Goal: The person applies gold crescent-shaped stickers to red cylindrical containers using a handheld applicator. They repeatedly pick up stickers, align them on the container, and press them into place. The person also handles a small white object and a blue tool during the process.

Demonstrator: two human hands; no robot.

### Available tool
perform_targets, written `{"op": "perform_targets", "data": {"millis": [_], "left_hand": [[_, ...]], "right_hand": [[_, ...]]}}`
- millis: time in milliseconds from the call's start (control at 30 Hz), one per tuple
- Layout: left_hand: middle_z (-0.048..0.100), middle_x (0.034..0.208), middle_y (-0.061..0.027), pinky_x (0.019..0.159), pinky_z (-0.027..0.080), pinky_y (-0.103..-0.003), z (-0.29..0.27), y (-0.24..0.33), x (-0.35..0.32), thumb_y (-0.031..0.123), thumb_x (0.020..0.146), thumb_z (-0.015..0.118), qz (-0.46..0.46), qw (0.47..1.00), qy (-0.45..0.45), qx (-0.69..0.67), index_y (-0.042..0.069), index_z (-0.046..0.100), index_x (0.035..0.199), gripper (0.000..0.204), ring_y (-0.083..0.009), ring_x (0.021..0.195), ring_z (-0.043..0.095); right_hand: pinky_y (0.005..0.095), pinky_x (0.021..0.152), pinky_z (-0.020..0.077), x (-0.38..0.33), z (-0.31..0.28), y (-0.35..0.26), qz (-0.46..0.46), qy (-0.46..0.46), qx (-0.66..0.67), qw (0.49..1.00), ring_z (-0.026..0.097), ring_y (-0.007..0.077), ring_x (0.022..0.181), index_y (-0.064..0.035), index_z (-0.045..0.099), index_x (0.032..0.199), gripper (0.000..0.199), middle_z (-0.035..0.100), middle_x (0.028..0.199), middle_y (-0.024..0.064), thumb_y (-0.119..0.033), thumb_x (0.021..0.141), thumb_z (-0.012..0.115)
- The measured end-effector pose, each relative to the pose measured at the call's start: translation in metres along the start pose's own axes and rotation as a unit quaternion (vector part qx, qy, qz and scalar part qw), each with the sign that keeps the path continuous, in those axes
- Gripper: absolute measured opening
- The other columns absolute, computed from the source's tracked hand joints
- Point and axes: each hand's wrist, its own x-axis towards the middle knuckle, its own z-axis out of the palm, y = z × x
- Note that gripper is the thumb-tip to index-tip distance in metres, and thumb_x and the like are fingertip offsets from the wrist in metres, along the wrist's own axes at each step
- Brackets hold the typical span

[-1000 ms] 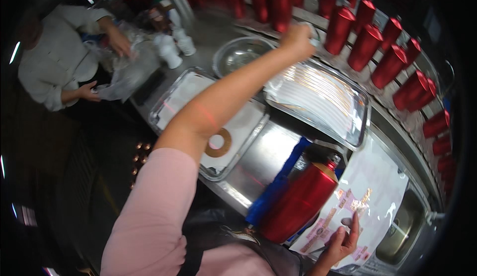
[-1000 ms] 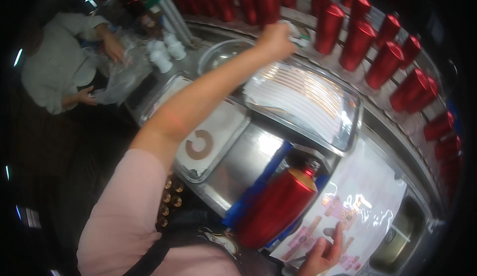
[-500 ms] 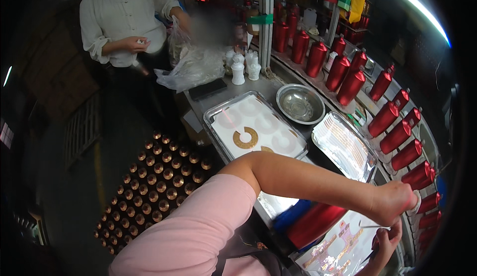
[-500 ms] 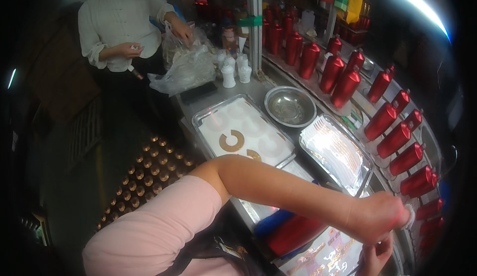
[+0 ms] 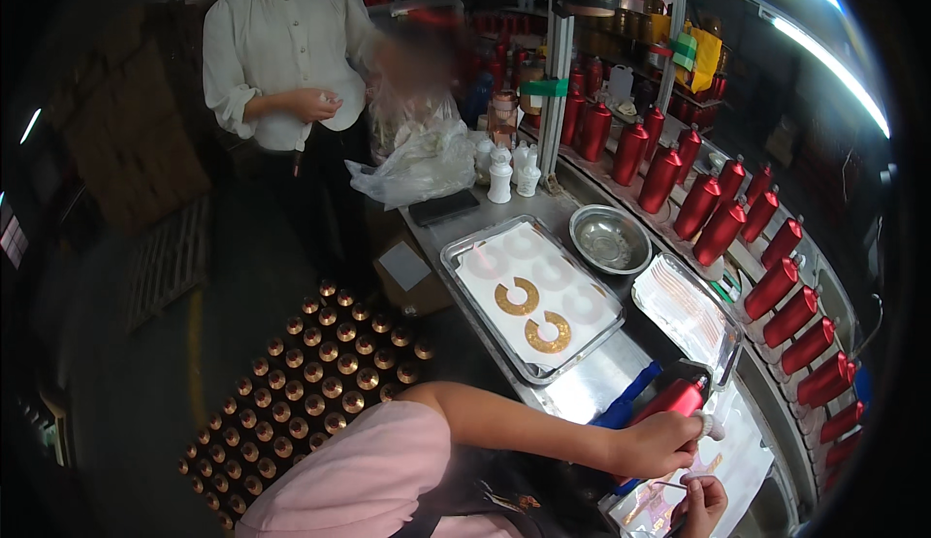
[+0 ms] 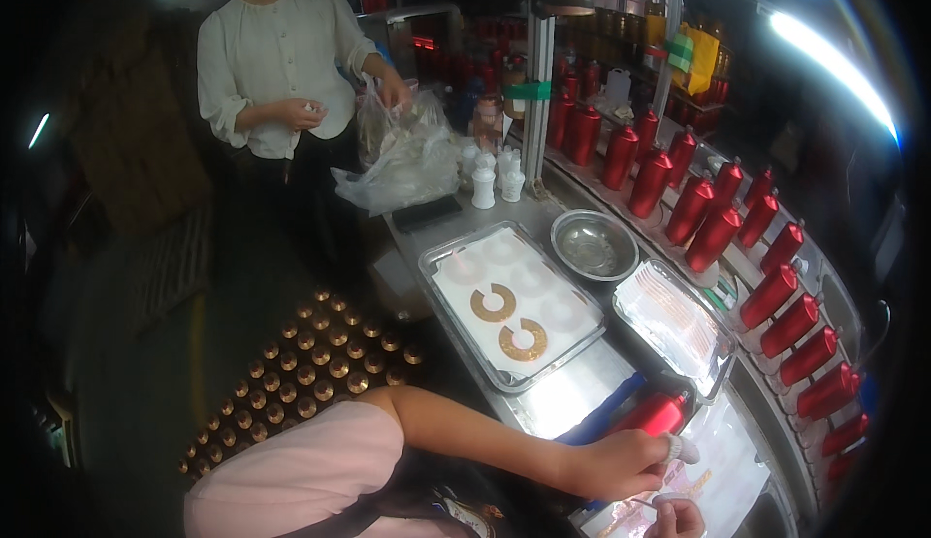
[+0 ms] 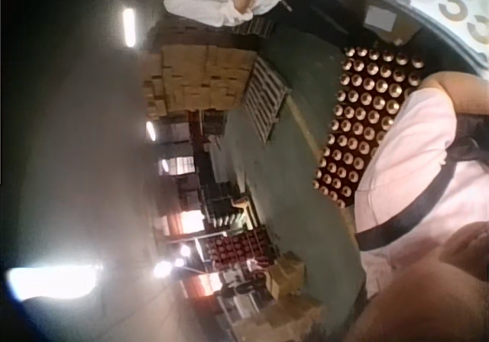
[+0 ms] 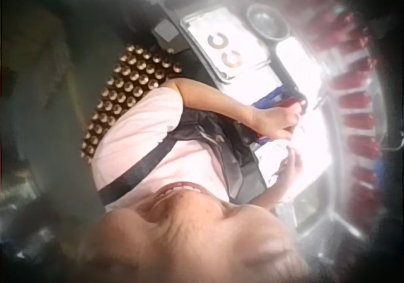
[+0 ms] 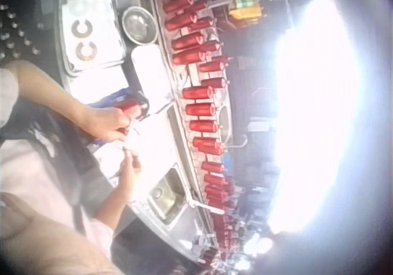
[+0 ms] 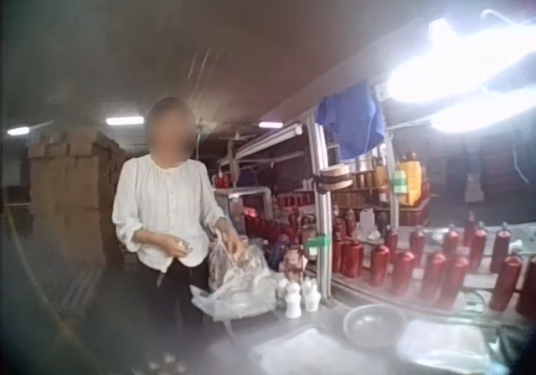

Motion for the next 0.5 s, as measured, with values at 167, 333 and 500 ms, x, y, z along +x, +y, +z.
{"op": "perform_targets", "data": {"millis": [167, 333, 500], "left_hand": [[0.066, 0.082, -0.0137, 0.074, 0.053, -0.034, -0.016, 0.011, -0.056, 0.004, 0.088, 0.067, -0.094, 0.995, 0.043, 0.004, 0.001, 0.057, 0.133, 0.047, -0.0266, 0.077, 0.069], [0.065, 0.076, -0.008, 0.067, 0.053, -0.03, -0.018, 0.013, -0.096, 0.003, 0.087, 0.069, -0.147, 0.982, 0.111, -0.04, 0.004, 0.06, 0.131, 0.045, -0.016, 0.069, 0.065], [0.064, 0.078, 0.0026, 0.062, 0.048, -0.021, -0.013, -0.003, -0.113, 0.002, 0.09, 0.071, -0.188, 0.975, 0.12, -0.013, 0.005, 0.062, 0.131, 0.043, -0.0024, 0.067, 0.057]], "right_hand": [[0.0169, 0.045, 0.0264, -0.019, 0.034, 0.029, 0.023, 0.024, -0.001, 0.999, 0.04, 0.0019, 0.05, -0.0066, 0.071, 0.111, 0.023, 0.049, 0.061, -0.0062, -0.023, 0.095, 0.072], [0.0207, 0.064, 0.0438, -0.036, 0.054, 0.032, -0.053, -0.038, 0.032, 0.997, 0.058, 0.0076, 0.072, 0.0028, 0.072, 0.099, 0.014, 0.069, 0.093, 0.0057, 0.0, 0.086, 0.071], [0.0186, 0.059, 0.0408, -0.047, 0.063, 0.035, -0.009, -0.023, 0.058, 0.998, 0.056, 0.0028, 0.068, 0.0004, 0.073, 0.091, 0.009, 0.068, 0.08, -0.0003, -0.005, 0.086, 0.077]]}}
